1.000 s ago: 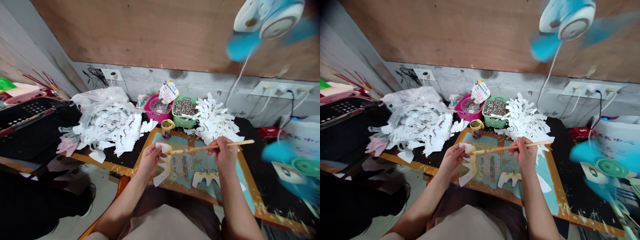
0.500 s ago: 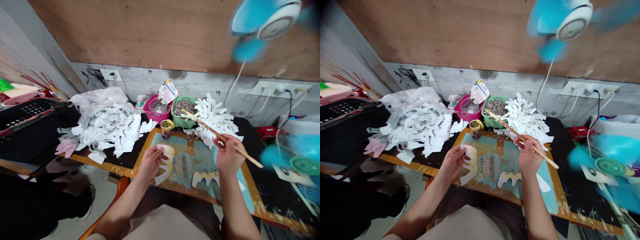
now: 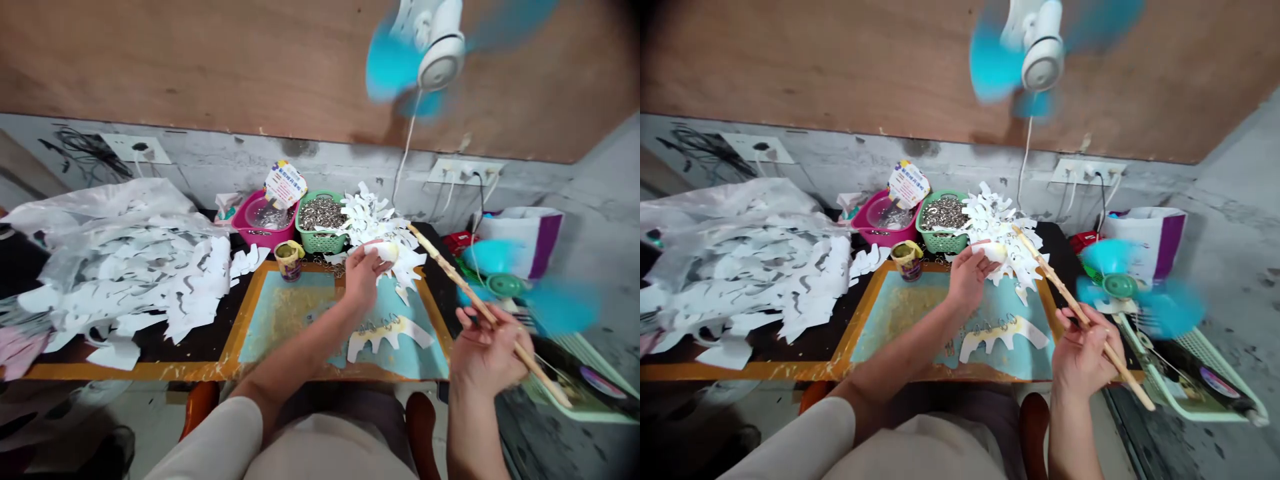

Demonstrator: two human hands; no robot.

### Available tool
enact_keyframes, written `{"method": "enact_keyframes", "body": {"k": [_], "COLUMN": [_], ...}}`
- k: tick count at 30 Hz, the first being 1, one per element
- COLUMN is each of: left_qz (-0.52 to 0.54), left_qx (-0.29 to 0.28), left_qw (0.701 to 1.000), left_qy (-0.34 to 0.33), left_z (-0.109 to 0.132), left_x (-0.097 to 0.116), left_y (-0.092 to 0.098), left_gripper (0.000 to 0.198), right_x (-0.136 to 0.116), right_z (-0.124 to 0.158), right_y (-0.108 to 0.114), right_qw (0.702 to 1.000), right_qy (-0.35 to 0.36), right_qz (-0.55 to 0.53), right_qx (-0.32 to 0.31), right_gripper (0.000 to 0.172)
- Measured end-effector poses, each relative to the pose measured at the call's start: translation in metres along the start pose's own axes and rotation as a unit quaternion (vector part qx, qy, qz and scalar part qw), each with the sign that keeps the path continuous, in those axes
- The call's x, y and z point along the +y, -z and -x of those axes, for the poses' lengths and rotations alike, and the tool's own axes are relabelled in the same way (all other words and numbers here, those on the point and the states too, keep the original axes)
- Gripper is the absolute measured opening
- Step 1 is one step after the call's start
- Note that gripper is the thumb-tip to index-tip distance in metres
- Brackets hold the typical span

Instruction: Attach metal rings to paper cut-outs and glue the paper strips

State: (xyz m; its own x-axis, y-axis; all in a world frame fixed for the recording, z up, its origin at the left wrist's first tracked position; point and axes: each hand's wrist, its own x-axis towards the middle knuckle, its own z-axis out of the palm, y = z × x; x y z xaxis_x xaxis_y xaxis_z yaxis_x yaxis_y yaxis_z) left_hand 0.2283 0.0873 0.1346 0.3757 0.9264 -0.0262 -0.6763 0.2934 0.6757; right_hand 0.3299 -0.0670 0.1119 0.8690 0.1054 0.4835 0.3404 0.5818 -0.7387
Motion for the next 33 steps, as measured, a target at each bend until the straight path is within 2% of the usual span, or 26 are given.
{"method": "enact_keyframes", "body": {"k": [2,4,5,7,11,14,18,21,24,26,29,33], "left_qz": [0.001,-0.064,-0.124,-0.174,-0.274,-0.348,-0.413,-0.447,-0.478,-0.501,-0.557,-0.609], "left_qx": [0.061,0.147,0.18,0.218,0.253,0.245,0.2,0.153,0.128,0.125,0.121,0.136], "left_qw": [0.998,0.985,0.973,0.956,0.92,0.894,0.881,0.878,0.868,0.855,0.82,0.779], "left_qy": [-0.032,-0.06,-0.074,-0.087,-0.123,-0.138,-0.115,-0.079,-0.053,-0.05,-0.061,-0.066], "left_z": [-0.014,-0.024,-0.027,-0.029,-0.02,-0.011,0.005,0.025,0.046,0.057,0.068,0.072], "left_x": [-0.024,-0.041,-0.047,-0.053,-0.04,-0.023,-0.008,-0.003,0.004,0.01,0.02,0.031], "left_y": [-0.001,0.015,0.027,0.058,0.114,0.135,0.147,0.159,0.177,0.188,0.201,0.206], "left_gripper": [0.021,0.017,0.015,0.011,0.015,0.025,0.029,0.025,0.016,0.016,0.017,0.014], "right_x": [-0.001,0.001,0.003,0.008,0.024,0.037,0.047,0.047,0.048,0.053,0.069,0.097], "right_z": [0.001,0.005,0.007,0.011,0.02,0.029,0.038,0.041,0.042,0.042,0.042,0.047], "right_y": [0.012,0.023,0.027,0.035,0.039,0.031,0.016,0.009,0.005,0.005,0.005,-0.003], "right_qw": [1.0,0.999,0.998,0.997,0.99,0.984,0.981,0.97,0.955,0.938,0.885,0.823], "right_qy": [-0.017,-0.041,-0.052,-0.07,-0.119,-0.133,-0.054,-0.002,-0.011,0.009,0.104,0.159], "right_qz": [0.021,0.029,0.029,0.034,0.065,0.1,0.152,0.173,0.204,0.252,0.32,0.342], "right_qx": [-0.002,-0.013,-0.019,-0.026,-0.044,-0.06,-0.106,-0.171,-0.213,-0.24,-0.321,-0.426], "right_gripper": [0.032,0.031,0.03,0.028,0.035,0.042,0.044,0.04,0.033,0.03,0.032,0.029]}}
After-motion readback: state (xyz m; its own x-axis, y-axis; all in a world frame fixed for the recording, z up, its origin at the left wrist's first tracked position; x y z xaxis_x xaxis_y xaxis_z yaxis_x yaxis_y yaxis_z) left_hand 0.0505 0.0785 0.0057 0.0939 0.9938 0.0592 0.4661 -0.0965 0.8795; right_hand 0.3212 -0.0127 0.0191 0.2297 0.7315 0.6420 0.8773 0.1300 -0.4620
